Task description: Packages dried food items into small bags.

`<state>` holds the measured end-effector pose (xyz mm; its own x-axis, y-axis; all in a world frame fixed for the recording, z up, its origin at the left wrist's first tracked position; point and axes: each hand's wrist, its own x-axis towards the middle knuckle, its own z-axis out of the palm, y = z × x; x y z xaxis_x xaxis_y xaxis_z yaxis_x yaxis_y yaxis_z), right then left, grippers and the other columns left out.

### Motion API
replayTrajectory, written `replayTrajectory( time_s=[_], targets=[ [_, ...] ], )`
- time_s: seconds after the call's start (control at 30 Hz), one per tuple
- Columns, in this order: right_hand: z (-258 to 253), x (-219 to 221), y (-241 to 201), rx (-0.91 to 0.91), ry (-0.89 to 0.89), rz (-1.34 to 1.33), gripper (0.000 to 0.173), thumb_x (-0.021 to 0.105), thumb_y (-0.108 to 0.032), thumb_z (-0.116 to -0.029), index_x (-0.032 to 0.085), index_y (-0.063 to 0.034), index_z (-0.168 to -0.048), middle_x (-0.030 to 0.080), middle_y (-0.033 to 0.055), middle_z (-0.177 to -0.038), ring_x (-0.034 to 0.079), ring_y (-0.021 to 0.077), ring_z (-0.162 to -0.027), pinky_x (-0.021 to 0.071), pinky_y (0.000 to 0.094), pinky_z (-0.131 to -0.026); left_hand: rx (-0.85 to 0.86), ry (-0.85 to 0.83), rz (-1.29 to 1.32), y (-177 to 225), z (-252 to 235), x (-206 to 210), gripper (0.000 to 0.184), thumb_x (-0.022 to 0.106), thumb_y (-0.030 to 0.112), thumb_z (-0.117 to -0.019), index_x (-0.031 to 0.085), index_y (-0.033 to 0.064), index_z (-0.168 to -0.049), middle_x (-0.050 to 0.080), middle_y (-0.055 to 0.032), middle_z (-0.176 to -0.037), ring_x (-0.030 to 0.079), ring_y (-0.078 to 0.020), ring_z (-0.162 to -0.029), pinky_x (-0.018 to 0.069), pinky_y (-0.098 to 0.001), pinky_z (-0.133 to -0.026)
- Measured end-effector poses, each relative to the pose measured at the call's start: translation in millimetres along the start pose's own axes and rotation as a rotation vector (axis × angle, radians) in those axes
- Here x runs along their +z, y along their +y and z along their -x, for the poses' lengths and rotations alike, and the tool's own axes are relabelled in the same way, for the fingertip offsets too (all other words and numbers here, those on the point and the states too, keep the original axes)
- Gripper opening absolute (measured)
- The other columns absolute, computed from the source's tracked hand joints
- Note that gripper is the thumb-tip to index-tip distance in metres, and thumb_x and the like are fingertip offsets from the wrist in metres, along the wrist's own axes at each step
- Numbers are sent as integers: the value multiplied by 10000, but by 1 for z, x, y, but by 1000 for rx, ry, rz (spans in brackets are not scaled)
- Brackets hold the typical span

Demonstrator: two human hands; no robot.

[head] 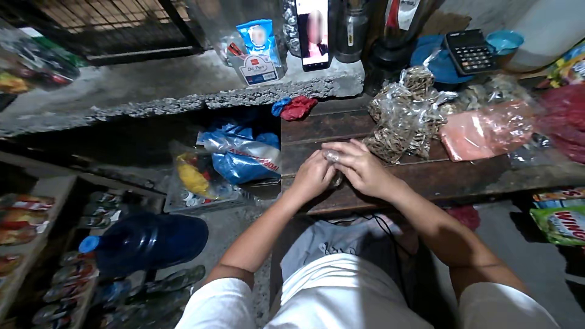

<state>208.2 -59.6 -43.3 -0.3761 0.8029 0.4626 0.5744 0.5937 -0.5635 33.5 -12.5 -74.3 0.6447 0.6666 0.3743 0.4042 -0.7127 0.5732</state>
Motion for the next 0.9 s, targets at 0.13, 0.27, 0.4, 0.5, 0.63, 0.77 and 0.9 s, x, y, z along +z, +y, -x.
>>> replayTrajectory(
  time_s=[0.13,0.27,0.4,0.5,0.63,0.77,0.9],
  targets=[
    [12,-7,10,-100,25,406,371,614,65,-892,720,-33,-1234,723,145,-1213,638,384,-1243,316,761,-1083,39,1,13,2,11,-7,313,564,202,-1021,715,-72,-1014,670,-213,-1112,647,-348,-1061,511,-492,-959],
    [22,-6,12,-124,65,444,157,634,-23,-910,767,-41,-992,754,129,-951,710,364,-1081,358,724,-1082,100,5,18,7,19,-13,370,477,225,-1049,715,-31,-928,668,-170,-1040,644,-303,-1003,514,-459,-912],
    [30,-9,3,-118,33,494,103,649,-56,-894,744,-50,-934,697,156,-949,701,365,-953,380,725,-1045,99,-39,23,10,25,-21,356,476,221,-1038,735,23,-895,637,-136,-1038,598,-266,-1024,488,-416,-912],
    [36,-12,-4,-98,3,471,117,632,-111,-903,734,-54,-891,690,176,-1031,694,382,-985,372,734,-1038,129,-70,7,11,29,-31,371,485,263,-1028,773,77,-884,584,-78,-933,539,-211,-953,433,-368,-881],
    [44,-13,-8,-105,1,400,265,560,-218,-962,715,-61,-815,690,137,-1006,692,327,-964,396,684,-1040,203,-134,-14,15,33,-49,395,497,333,-1038,783,88,-919,574,-35,-793,540,-156,-801,440,-327,-779],
    [53,-15,-11,-59,-41,158,392,512,-291,-1036,675,-60,-764,658,86,-876,665,216,-868,431,543,-1026,207,-231,21,20,37,-64,406,506,353,-1043,791,76,-954,552,-12,-742,530,-99,-729,450,-246,-701],
    [59,-17,-19,92,-130,-198,380,449,-206,-1067,677,-14,-831,625,63,-862,588,112,-870,422,340,-924,166,-315,71,22,40,-73,405,530,377,-1035,784,63,-998,566,-18,-738,531,-82,-684,451,-229,-643]
  ],
)
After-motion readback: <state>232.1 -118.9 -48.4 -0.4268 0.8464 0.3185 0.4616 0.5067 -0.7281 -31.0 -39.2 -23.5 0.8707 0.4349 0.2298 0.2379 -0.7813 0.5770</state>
